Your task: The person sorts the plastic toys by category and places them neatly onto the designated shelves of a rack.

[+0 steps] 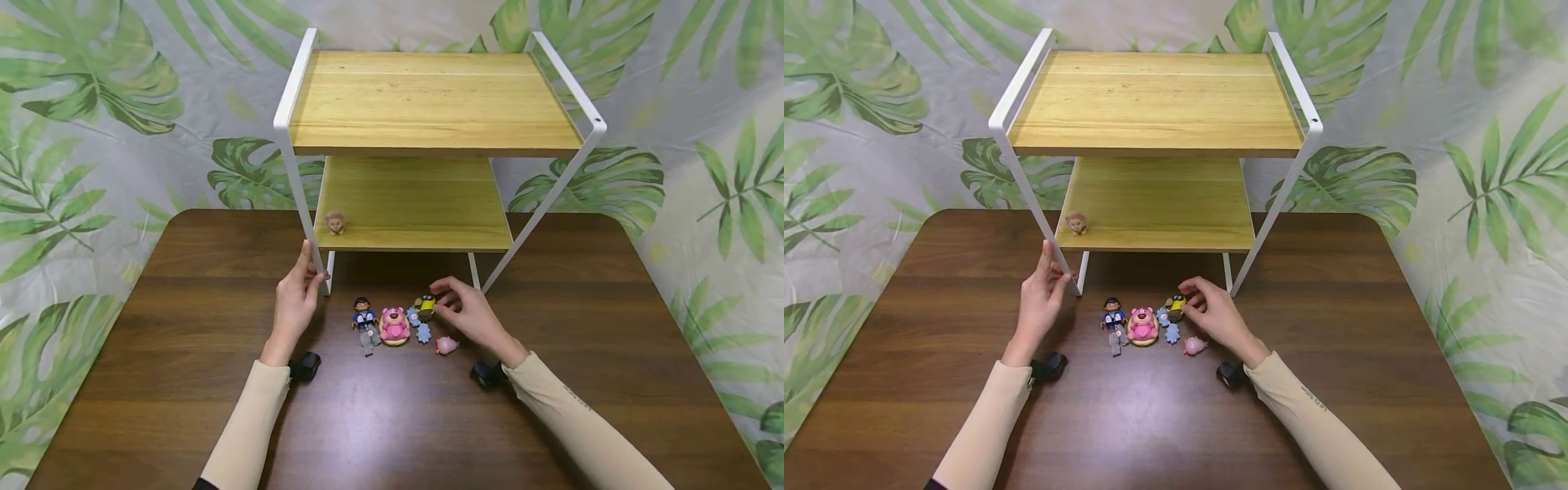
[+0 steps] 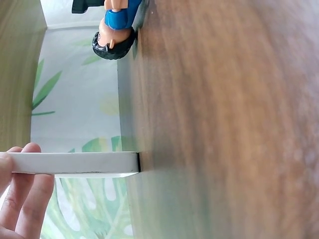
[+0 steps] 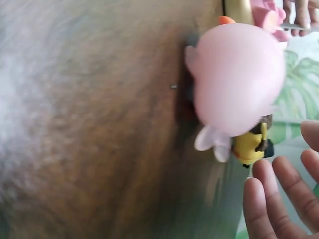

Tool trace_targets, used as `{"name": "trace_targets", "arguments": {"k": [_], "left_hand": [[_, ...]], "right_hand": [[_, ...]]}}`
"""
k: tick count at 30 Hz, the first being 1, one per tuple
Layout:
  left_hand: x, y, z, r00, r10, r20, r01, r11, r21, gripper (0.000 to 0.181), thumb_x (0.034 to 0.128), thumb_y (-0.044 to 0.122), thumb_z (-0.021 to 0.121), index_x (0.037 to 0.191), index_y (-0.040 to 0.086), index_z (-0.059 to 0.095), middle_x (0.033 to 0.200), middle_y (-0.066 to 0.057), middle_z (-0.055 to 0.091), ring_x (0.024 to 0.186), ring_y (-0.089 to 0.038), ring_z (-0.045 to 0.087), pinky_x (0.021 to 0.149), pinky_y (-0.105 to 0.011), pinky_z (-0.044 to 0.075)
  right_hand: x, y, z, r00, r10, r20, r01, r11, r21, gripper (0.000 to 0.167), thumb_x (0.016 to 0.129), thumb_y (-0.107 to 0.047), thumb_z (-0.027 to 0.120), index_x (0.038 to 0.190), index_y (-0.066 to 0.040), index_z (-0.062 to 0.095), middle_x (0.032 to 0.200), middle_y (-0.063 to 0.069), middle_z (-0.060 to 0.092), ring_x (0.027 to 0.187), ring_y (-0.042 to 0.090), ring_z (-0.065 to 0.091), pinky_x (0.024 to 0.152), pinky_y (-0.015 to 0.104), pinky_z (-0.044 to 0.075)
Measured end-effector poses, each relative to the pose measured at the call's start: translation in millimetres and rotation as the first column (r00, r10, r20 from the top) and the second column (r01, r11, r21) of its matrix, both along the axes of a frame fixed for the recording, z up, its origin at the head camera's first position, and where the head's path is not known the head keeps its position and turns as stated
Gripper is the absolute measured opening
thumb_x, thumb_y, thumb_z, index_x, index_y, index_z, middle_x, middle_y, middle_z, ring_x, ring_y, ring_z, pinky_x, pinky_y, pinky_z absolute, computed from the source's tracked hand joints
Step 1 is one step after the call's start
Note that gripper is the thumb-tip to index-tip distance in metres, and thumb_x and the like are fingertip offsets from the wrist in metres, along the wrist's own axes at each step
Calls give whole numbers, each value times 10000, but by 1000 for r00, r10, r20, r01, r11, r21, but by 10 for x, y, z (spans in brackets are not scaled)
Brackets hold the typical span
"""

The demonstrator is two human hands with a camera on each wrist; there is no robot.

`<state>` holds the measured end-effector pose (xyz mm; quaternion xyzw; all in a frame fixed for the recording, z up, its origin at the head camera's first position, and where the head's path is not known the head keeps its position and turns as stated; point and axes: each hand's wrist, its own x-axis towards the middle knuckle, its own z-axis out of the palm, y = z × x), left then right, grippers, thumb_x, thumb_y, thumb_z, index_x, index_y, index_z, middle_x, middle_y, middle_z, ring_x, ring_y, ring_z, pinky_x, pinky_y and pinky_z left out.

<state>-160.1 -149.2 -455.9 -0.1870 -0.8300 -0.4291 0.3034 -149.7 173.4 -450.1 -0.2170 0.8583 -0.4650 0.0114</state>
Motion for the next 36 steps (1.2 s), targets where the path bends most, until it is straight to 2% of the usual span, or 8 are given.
{"name": "trace_targets", "arguments": {"k": [5,17,26,29,33,36], "left_hand": [[0,-1,3,1000,0,-15,0,1000,-4,1086,830,-154,637,1479,539,111,788,-161,606,700,-303,639,647,-447,541],[-2,-6,-5,999,6,-32,-6,1000,-10,1071,839,-146,631,1480,536,111,786,-163,598,690,-302,635,633,-449,540],[1,-2,-4,1000,2,-25,-2,1000,-2,1065,840,-147,628,1481,533,117,788,-165,599,703,-311,645,646,-451,544],[1,1,1,1000,4,-24,-4,1000,-4,1071,837,-145,634,1481,534,113,788,-164,599,703,-310,643,651,-449,543],[0,1,-1,1000,7,-30,-7,1000,-9,1061,840,-134,637,1485,527,113,791,-165,591,706,-313,646,649,-447,544],[1,1,-6,999,6,-32,-7,1000,-8,1051,844,-129,636,1487,522,118,793,-165,588,709,-314,649,648,-447,544]], "right_hand": [[4,-15,-57,1000,-12,7,11,999,41,339,847,-17,707,1165,5,594,1097,139,632,835,207,637,704,340,526],[-23,-97,-101,997,-48,-53,54,991,122,384,811,-84,767,1154,-9,611,1067,125,599,778,176,616,678,313,514],[-7,-126,-68,999,-49,6,47,980,195,406,825,-176,766,1169,-9,629,996,110,572,793,158,585,663,291,479],[0,-127,-66,999,-41,-3,41,981,191,394,821,-171,769,1157,-15,632,997,106,581,813,175,588,672,296,490],[6,-128,-80,999,-19,-27,23,988,150,374,815,-121,771,1146,-25,624,1078,123,569,860,209,599,697,312,520],[10,-127,-96,1000,2,-7,-1,992,127,367,823,-81,754,1156,-50,601,1099,119,555,881,215,601,705,306,532]]}}
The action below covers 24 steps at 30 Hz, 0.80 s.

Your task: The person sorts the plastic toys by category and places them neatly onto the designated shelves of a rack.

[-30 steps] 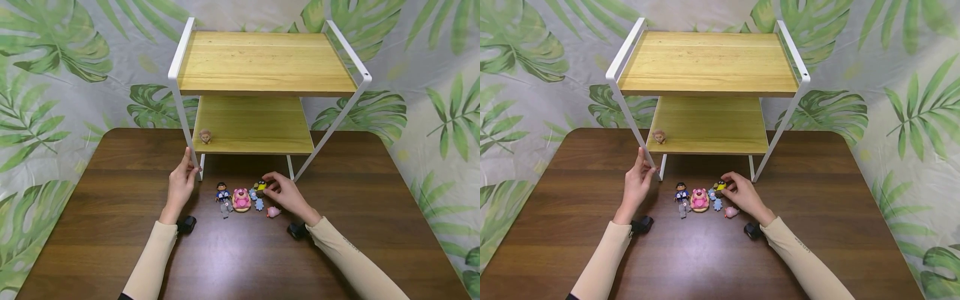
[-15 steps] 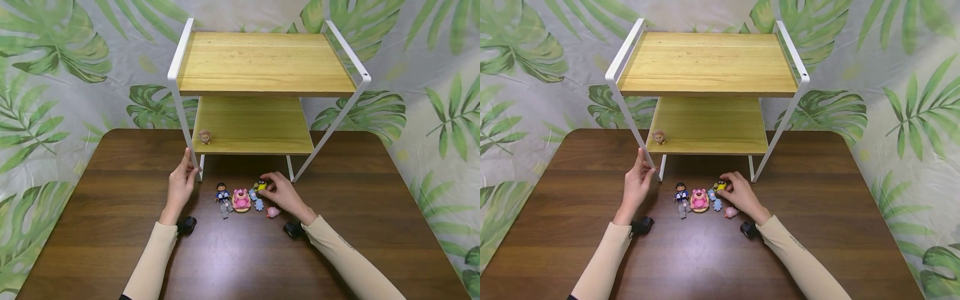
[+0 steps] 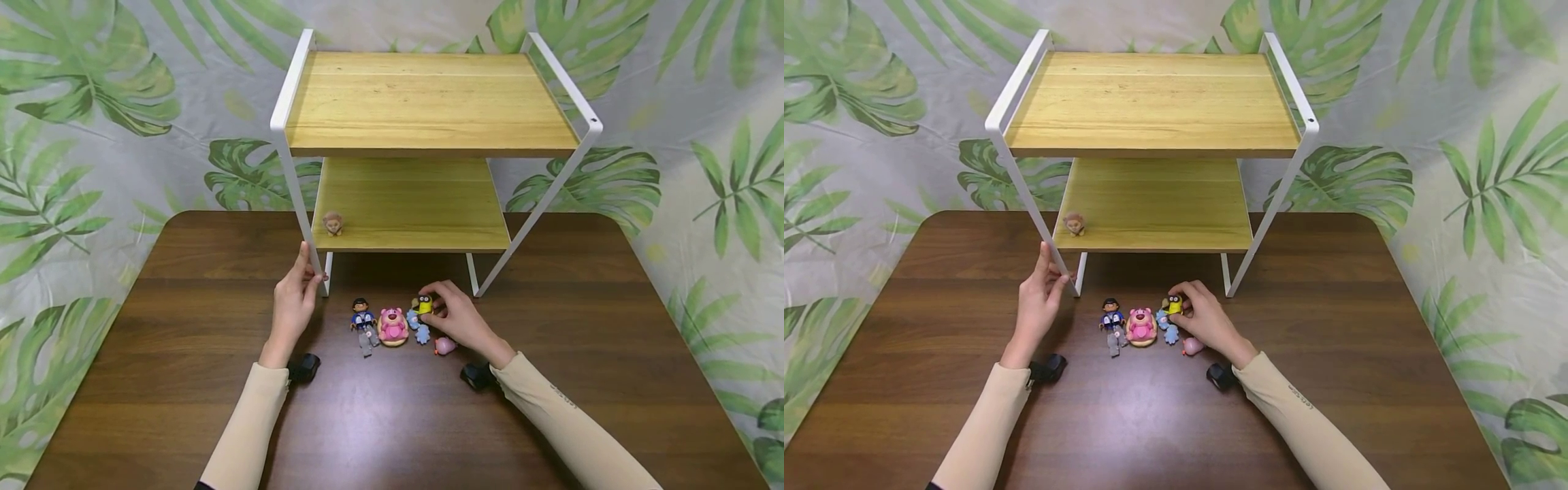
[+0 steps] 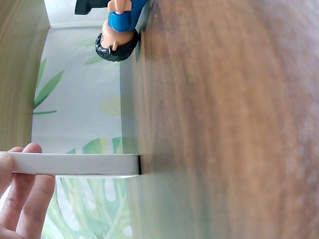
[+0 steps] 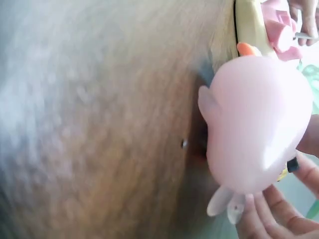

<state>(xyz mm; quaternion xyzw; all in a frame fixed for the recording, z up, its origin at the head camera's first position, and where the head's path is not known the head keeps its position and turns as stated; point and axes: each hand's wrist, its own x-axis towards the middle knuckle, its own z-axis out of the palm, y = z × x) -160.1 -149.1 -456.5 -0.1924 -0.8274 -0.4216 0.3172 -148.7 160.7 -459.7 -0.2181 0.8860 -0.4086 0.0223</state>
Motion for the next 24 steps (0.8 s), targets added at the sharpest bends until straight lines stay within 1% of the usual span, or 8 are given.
{"name": "trace_targets", "arguments": {"k": [4,9,14,18,24], "left_hand": [[-5,-3,-11,1000,-3,2,3,1000,2,1039,851,-125,630,1488,518,120,794,-164,591,710,-314,652,649,-450,545],[-7,-6,-15,1000,4,12,-4,1000,-1,1037,854,-118,629,1485,526,116,792,-160,599,707,-312,644,656,-459,541],[1,-7,-9,1000,7,13,-7,1000,-5,1041,851,-120,632,1486,522,113,791,-160,601,702,-310,641,653,-460,539],[-6,-7,-13,1000,0,2,0,1000,-5,1024,859,-114,626,1491,510,117,792,-165,596,704,-312,646,646,-455,541],[-17,-9,-23,1000,2,-5,-2,1000,-3,1028,853,-115,631,1492,509,121,788,-165,597,701,-314,648,643,-455,542]], "right_hand": [[-3,-7,-5,999,17,46,-16,1000,-13,365,831,-39,730,1157,-78,571,1086,107,565,887,221,606,723,318,534],[0,-14,-2,998,30,53,-28,999,-39,358,828,3,720,1140,-66,559,1091,115,573,915,248,614,752,354,538],[9,-9,-8,999,24,32,-22,998,-53,359,822,17,720,1132,-70,560,1098,107,571,929,248,616,751,345,541],[13,5,-3,1000,11,-6,-11,997,-73,359,812,36,719,1120,-71,568,1075,97,574,911,244,617,729,338,545],[35,3,71,999,17,-30,-21,992,-123,364,803,61,716,1110,-73,574,1076,88,574,920,251,610,736,351,546]]}}
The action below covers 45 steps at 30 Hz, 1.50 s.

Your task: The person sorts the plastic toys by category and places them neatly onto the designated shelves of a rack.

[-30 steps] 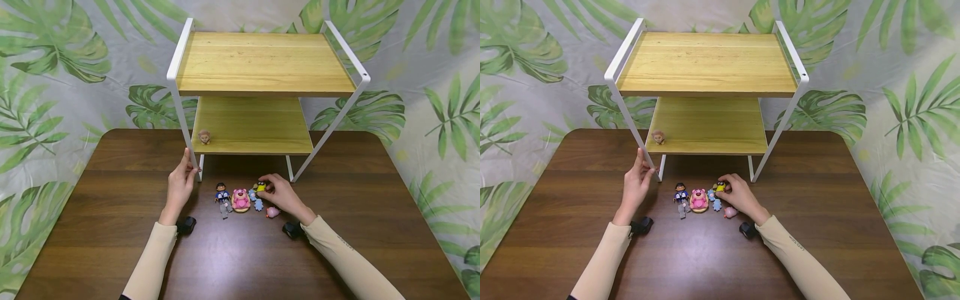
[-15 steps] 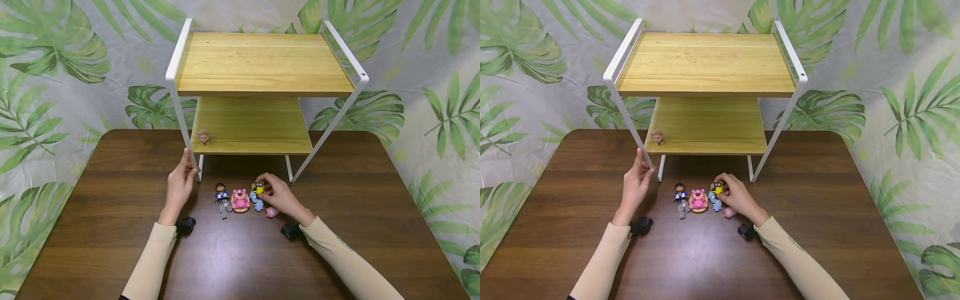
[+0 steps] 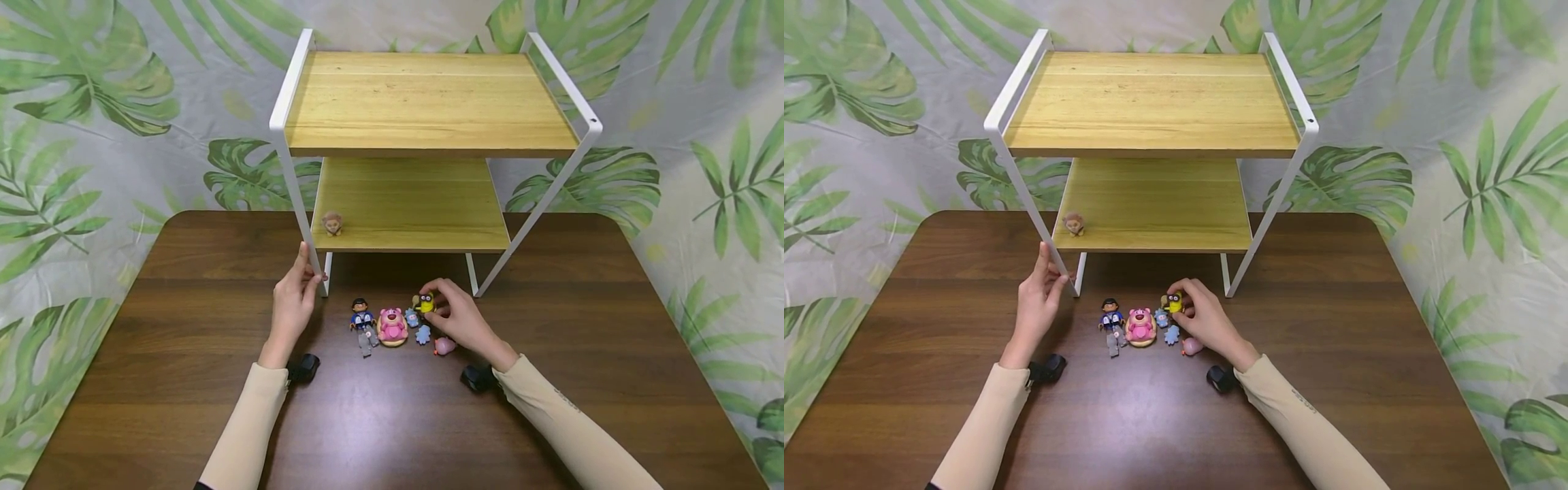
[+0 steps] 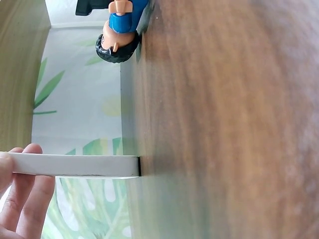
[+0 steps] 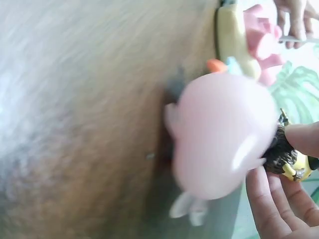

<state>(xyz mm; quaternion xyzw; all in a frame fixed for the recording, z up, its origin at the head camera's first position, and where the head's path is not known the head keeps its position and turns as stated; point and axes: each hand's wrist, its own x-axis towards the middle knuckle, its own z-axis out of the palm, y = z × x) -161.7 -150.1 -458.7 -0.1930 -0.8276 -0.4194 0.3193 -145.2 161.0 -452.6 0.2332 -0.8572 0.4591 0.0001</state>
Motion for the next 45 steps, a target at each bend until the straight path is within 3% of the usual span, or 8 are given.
{"name": "trace_targets", "arguments": {"k": [15,23,26,30,37,45], "left_hand": [[16,-2,15,1000,5,2,-5,1000,15,1037,847,-108,642,1484,527,126,781,-160,608,696,-309,640,651,-454,538],[16,-11,1,1000,6,4,-6,1000,14,1033,846,-114,641,1487,518,134,787,-164,597,695,-316,646,633,-456,536],[19,-12,1,1000,8,12,-8,1000,12,1026,852,-104,640,1486,521,129,790,-165,594,699,-317,646,636,-455,536],[20,-8,-2,1000,4,13,-4,1000,12,1019,856,-109,632,1491,511,130,792,-164,599,704,-314,648,646,-455,540],[19,1,5,1000,-2,17,1,1000,11,1030,853,-122,629,1491,511,127,793,-157,607,703,-304,643,649,-451,540],[16,7,12,1000,-6,16,6,1000,13,1039,849,-122,633,1487,520,124,792,-164,603,699,-309,642,640,-452,542]], "right_hand": [[102,-138,379,997,77,-17,-79,987,-139,354,810,127,673,1112,-34,581,1102,87,564,969,248,596,767,319,542],[294,-284,878,993,107,-46,-114,977,-182,295,819,160,643,1089,86,550,1096,209,551,1008,359,596,801,478,522],[320,-312,965,994,98,-46,-105,978,-180,284,823,150,646,1085,90,551,1092,208,554,1009,352,597,804,478,520],[306,-327,991,996,78,-50,-86,981,-175,277,833,133,648,1091,87,556,1089,202,575,1002,330,603,806,435,525],[150,-298,822,996,51,-68,-64,977,-205,274,862,68,659,1121,37,575,1108,157,605,983,255,604,813,359,525],[100,-313,866,985,51,-162,-89,967,-238,228,891,-7,659,1110,-15,597,1123,101,608,995,211,605,789,320,529]]}}
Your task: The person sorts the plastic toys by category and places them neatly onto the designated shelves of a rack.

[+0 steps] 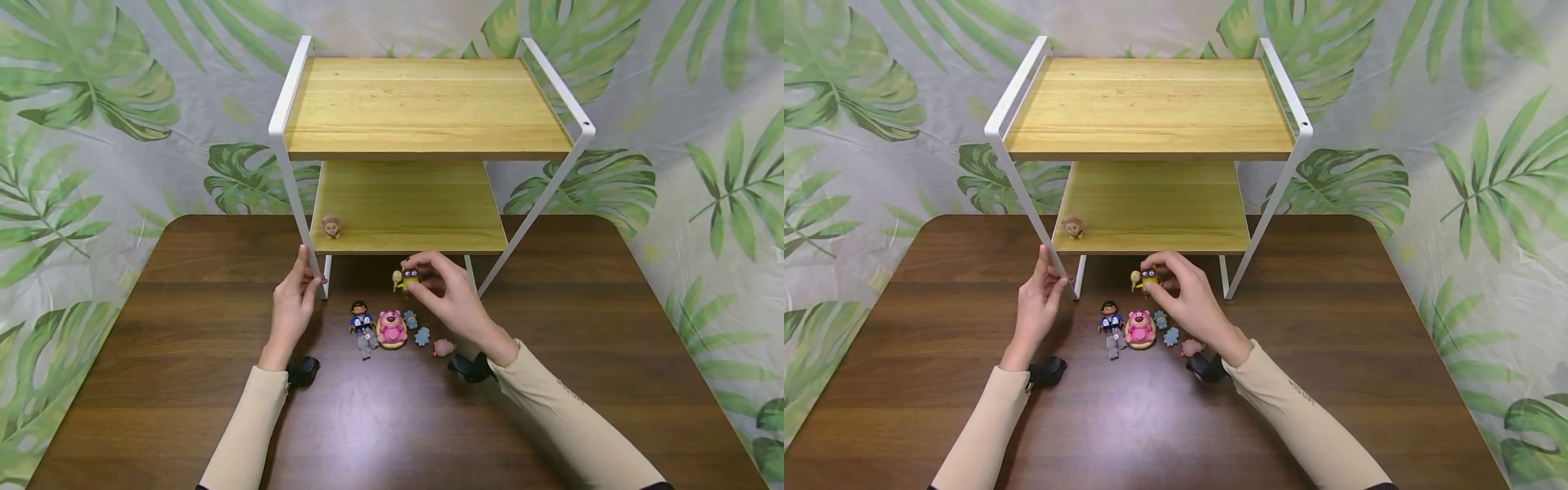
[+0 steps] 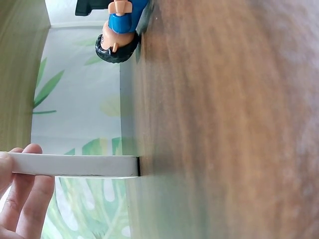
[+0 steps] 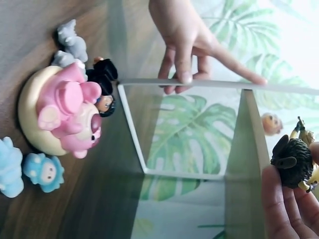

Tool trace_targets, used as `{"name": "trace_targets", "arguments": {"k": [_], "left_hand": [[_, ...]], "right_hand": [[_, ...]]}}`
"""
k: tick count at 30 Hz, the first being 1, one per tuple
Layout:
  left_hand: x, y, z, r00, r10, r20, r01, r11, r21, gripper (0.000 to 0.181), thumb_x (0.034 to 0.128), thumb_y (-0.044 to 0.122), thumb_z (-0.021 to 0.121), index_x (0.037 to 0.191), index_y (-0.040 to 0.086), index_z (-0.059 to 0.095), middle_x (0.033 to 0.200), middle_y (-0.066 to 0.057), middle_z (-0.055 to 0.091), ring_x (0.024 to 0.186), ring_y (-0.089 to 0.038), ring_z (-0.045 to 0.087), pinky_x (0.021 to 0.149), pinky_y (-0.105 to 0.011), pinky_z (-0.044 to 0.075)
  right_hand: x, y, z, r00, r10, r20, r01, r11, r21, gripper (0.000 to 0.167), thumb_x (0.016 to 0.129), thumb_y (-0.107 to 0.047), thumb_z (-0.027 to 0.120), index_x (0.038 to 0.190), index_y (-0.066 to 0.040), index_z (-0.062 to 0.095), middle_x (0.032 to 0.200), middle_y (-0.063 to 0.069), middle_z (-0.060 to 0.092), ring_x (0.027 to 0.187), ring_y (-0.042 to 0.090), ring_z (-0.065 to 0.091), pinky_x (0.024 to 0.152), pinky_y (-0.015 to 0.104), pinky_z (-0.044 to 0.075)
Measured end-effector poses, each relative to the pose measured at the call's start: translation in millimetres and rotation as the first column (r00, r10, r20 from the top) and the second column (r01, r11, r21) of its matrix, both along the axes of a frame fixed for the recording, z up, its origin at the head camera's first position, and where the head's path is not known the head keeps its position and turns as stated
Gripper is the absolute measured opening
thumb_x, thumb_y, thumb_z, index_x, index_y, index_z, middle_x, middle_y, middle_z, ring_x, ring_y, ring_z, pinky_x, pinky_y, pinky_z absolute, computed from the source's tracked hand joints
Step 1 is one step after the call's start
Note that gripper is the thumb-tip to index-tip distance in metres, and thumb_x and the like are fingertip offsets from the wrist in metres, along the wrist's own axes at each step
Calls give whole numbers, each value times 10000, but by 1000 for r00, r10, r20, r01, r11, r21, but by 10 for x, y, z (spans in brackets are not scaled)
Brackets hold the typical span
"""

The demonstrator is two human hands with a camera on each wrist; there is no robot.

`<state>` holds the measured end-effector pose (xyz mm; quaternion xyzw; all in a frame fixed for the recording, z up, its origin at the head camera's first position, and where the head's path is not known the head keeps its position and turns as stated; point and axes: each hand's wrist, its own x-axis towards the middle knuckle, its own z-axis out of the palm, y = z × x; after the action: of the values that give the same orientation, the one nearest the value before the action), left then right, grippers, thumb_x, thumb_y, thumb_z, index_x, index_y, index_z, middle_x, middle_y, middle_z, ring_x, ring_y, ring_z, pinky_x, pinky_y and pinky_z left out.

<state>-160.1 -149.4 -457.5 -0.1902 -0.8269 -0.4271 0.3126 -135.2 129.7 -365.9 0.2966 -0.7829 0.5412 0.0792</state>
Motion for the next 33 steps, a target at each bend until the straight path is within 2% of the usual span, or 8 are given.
{"name": "trace_targets", "arguments": {"k": [9,24,29,33], "left_hand": [[-2,5,0,1000,7,7,-7,1000,0,1037,850,-121,633,1484,526,128,796,-169,596,698,-312,644,634,-450,542],[-17,6,-3,999,10,-34,-10,1000,-12,1025,843,-117,644,1500,487,140,781,-160,592,685,-302,652,612,-441,538],[-8,7,6,1000,5,-23,-5,1000,-4,1047,839,-132,639,1491,510,129,783,-158,595,689,-299,643,628,-444,543],[-1,9,9,1000,-1,-16,1,1000,7,1065,832,-150,634,1486,521,129,784,-157,600,685,-295,635,633,-446,544]], "right_hand": [[-36,-52,71,999,1,-51,-1,1000,-13,221,875,28,662,1086,2,601,1096,114,619,954,230,612,765,306,532],[-104,-149,154,998,14,-58,-17,999,-43,211,876,19,667,1079,-1,610,1112,115,622,962,205,609,761,303,531],[-122,-185,164,998,25,-60,-28,998,-51,227,860,39,676,1074,9,605,1099,127,620,960,250,612,757,306,533],[-141,-209,163,998,29,-56,-33,998,-54,240,858,36,681,1084,4,605,1087,120,622,967,231,608,763,307,533]]}}
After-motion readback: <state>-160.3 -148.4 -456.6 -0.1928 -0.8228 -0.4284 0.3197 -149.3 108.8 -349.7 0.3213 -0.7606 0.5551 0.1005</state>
